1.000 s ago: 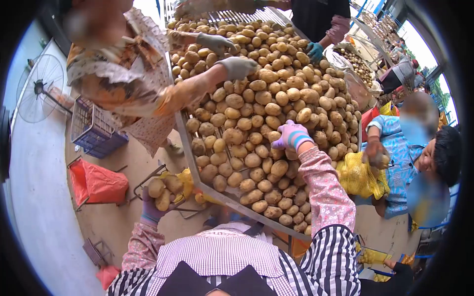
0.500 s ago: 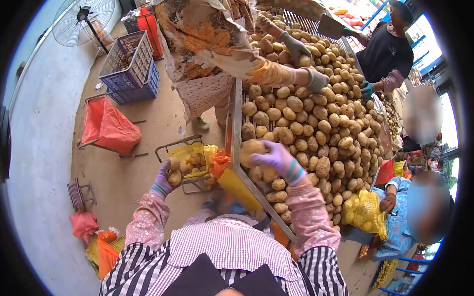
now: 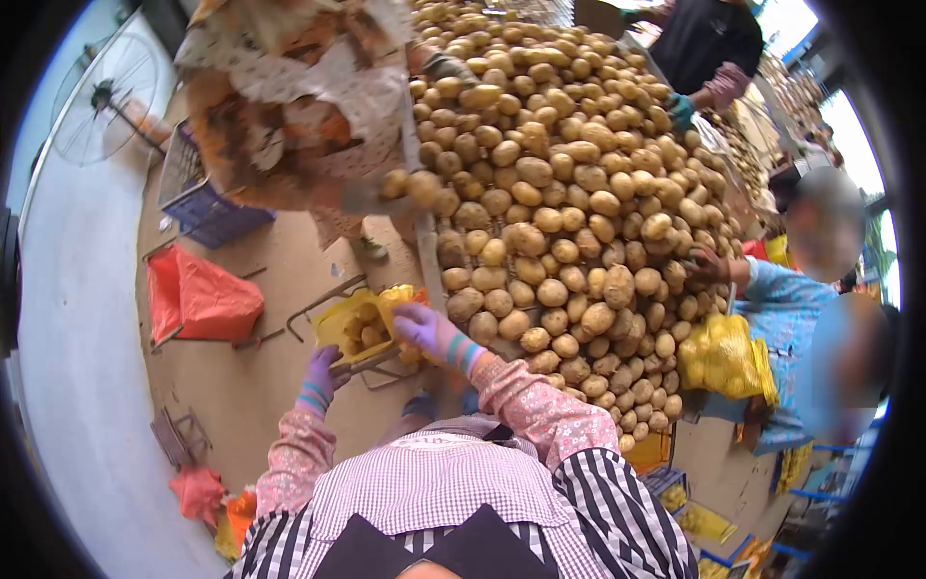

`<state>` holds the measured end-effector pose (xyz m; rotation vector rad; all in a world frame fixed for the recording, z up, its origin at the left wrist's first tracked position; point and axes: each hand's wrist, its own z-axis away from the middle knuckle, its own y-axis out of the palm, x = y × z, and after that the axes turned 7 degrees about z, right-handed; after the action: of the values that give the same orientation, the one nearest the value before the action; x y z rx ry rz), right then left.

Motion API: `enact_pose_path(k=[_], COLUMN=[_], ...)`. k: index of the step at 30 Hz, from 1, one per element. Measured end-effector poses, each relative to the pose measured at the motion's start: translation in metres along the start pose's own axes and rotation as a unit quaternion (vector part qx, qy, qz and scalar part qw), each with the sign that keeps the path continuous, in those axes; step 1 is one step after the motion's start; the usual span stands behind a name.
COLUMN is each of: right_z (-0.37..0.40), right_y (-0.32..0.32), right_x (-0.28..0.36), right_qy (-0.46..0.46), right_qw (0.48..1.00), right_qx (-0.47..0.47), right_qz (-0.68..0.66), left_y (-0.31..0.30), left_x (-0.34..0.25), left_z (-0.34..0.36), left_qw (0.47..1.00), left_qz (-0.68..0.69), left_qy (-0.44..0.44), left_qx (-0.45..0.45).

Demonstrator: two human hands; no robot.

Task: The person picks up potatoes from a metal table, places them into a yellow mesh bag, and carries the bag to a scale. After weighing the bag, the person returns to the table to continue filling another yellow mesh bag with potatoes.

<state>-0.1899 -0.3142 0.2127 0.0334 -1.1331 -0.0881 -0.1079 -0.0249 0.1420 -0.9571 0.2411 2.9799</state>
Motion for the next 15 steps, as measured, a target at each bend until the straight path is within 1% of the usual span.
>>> enact_pose_path(k=[1, 2, 3, 4, 5, 6, 8, 9, 10, 11, 12, 13, 15], right_z=[0.024, 0.043, 0.059, 0.073, 0.086, 0.099, 0.127, 0.137, 0.150, 0.162, 0.174, 0.186, 0.210], right_y=[-0.004, -0.008, -0.012, -0.017, -0.027, -0.035, -0.047, -0.057, -0.064, -0.070, -0.076, -0.081, -0.088], right_x=[0.016, 0.027, 0.026, 0.022, 0.018, 0.017, 0.017, 0.006, 0.006, 0.004, 0.000, -0.004, -0.016], right_qy=[-0.004, -0.006, -0.008, -0.011, 0.002, -0.004, 0.003, -0.019, -0.016, -0.026, -0.036, -0.038, -0.058], right_qw=[0.999, 0.997, 0.999, 1.000, 0.997, 0.997, 0.988, 0.984, 0.979, 0.974, 0.968, 0.965, 0.944], right_qx=[0.013, 0.026, 0.018, 0.012, 0.023, 0.007, -0.106, -0.135, -0.172, -0.195, -0.215, -0.226, -0.271], right_qz=[0.034, 0.068, 0.025, -0.019, -0.076, -0.083, -0.111, -0.114, -0.106, -0.113, -0.120, -0.125, -0.179], left_y=[0.015, 0.031, 0.048, 0.075, 0.109, 0.143, 0.206, 0.239, 0.272, 0.302, 0.331, 0.357, 0.393], left_x=[-0.003, -0.005, -0.009, -0.021, -0.033, -0.040, -0.044, -0.047, -0.051, -0.054, -0.056, -0.059, -0.059], left_z=[0.006, 0.013, 0.023, 0.039, 0.059, 0.069, 0.070, 0.070, 0.070, 0.062, 0.055, 0.054, 0.042], left_qw=[1.000, 0.997, 0.992, 0.989, 0.974, 0.953, 0.883, 0.850, 0.812, 0.738, 0.652, 0.623, 0.562], left_qz=[-0.016, -0.044, -0.070, -0.085, -0.102, -0.117, -0.175, -0.228, -0.276, -0.340, -0.394, -0.433, -0.506], left_qy=[0.000, 0.041, 0.083, 0.083, 0.133, 0.180, 0.297, 0.347, 0.395, 0.489, 0.578, 0.589, 0.600], left_qx=[0.021, 0.046, 0.071, 0.087, 0.151, 0.214, 0.317, 0.324, 0.331, 0.316, 0.294, 0.280, 0.260])
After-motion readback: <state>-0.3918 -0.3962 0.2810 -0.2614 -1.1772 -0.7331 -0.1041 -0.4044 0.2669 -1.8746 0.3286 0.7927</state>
